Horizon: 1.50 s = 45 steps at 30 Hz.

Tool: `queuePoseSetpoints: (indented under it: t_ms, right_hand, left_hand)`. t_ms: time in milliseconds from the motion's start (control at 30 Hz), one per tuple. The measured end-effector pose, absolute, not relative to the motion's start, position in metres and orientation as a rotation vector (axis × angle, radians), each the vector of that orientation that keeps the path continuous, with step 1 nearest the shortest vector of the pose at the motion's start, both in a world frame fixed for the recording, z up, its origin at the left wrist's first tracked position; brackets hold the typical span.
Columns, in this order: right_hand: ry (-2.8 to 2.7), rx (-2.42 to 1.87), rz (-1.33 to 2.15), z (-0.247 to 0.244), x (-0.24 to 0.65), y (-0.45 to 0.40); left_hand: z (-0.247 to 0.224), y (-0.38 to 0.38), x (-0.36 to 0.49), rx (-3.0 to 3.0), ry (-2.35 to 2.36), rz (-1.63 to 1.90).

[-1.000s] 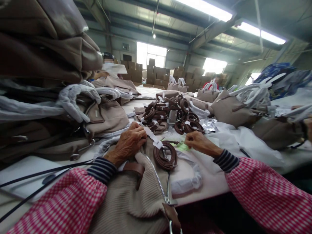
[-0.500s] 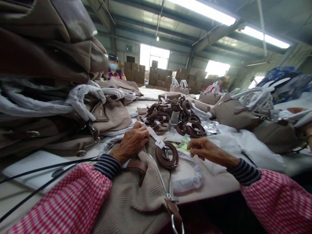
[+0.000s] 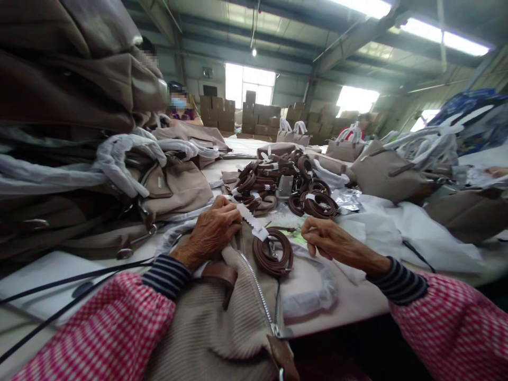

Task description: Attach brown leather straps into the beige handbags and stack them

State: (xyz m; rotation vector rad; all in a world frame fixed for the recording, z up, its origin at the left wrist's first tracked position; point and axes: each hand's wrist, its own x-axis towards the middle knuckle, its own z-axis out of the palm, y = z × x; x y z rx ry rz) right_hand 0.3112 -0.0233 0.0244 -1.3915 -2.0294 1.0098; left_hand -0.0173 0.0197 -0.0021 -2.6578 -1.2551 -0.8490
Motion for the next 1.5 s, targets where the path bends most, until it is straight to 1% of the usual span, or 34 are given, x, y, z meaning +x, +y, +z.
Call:
queuePoseSetpoints:
  t_ms: [67, 267, 400, 600, 800, 967, 1033, 1100, 1233, 1300, 1400, 1500]
  right_hand:
    - [-2.044, -1.404, 0.981, 0.023, 0.315, -0.021]
    - [-2.162, -1.313, 0.688, 0.023, 0.322, -0.012]
    - [-2.120, -1.392, 0.672, 0.020, 0.324, -0.011]
    - [-1.970, -1.343, 0.894, 0.020, 0.300, -0.006]
    - [-2.169, -1.249, 1.086, 0.038, 0.266, -0.024]
    - [-2.180, -1.303, 1.483, 0.041, 0.256, -0.049]
    - [-2.258, -1.338, 1.535, 0.043, 0.253, -0.056]
    - [-2.415, -1.371, 1.364, 0.045, 0.247, -0.063]
    - [-2.765, -1.381, 0.541, 0.042, 0.231, -0.078]
    - [-2.865, -1.400, 0.262, 0.038, 0.228, -0.081]
    - [-2.951, -1.359, 0.089, 0.032, 0.238, -0.078]
    - [-3.015, -1.188, 0.080, 0.033, 0.266, -0.073]
  left_hand:
    - [-0.002, 0.020, -0.017, -2.653, -1.254, -0.857]
    - [-0.004, 0.022, -0.019, -2.655, -1.230, -0.864]
    - [-0.005, 0.023, -0.019, -2.650, -1.198, -0.879]
    - [-0.004, 0.022, -0.019, -2.658, -1.229, -0.850]
    - [-0.002, 0.020, -0.018, -2.647, -1.285, -0.816]
    - [-0.002, 0.020, -0.017, -2.651, -1.248, -0.795]
    - [-0.002, 0.020, -0.017, -2.651, -1.262, -0.799]
    - [-0.002, 0.020, -0.017, -2.647, -1.270, -0.808]
    - [-0.003, 0.021, -0.018, -2.650, -1.237, -0.808]
    - [-0.004, 0.022, -0.018, -2.657, -1.236, -0.802]
    - [-0.003, 0.021, -0.018, -2.654, -1.248, -0.803]
    - [-0.002, 0.021, -0.018, -2.657, -1.249, -0.821]
